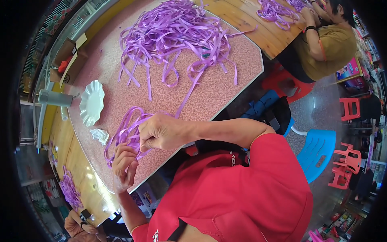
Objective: Untangling and sorting purple plastic ribbons on a table.
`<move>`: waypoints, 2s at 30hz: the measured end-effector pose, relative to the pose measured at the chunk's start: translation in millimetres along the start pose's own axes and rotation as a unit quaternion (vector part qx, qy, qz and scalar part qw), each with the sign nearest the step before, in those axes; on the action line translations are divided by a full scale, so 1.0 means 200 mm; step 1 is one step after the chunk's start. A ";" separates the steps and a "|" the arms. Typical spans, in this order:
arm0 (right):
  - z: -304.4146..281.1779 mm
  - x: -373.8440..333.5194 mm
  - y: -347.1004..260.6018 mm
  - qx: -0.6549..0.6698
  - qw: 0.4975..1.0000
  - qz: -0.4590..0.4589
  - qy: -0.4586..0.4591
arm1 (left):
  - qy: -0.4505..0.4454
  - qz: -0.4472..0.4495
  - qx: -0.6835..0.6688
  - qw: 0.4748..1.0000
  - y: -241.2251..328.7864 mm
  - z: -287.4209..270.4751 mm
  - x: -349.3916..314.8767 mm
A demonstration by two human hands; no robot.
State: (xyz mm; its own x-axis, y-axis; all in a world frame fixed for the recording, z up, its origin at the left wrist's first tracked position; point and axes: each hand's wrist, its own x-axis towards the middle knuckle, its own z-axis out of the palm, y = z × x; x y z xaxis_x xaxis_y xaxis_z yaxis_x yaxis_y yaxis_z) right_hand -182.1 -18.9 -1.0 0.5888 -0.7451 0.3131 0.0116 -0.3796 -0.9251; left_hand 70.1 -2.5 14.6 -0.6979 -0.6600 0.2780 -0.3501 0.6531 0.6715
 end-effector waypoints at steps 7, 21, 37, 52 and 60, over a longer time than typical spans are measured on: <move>-0.05 -0.05 0.09 -0.046 0.995 -0.084 0.026 | 0.026 -0.039 -0.059 0.997 -0.08 -0.03 -0.04; -0.83 -0.42 0.23 -0.519 0.831 0.115 0.164 | 0.162 -0.096 0.177 0.966 -0.08 0.00 0.02; -0.40 -0.22 -0.18 0.043 0.971 0.224 0.071 | 0.158 0.110 0.230 0.954 0.13 0.34 0.53; -0.47 -0.18 -0.04 -0.010 0.987 0.138 0.083 | 0.151 -0.086 -0.110 0.979 -0.09 0.10 0.18; -0.68 -0.25 0.12 0.011 0.969 0.172 0.179 | 0.226 -0.226 -0.237 0.917 -0.28 -0.23 -0.22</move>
State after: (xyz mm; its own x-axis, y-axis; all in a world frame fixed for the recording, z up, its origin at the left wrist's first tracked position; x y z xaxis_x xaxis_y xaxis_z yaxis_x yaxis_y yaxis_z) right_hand -320.3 -65.5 -9.0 0.2435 -0.9692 0.0365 -0.1158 -0.0665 -0.9910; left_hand 149.3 -27.1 -3.7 -0.1805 -0.9802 0.0816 -0.1539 0.1100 0.9819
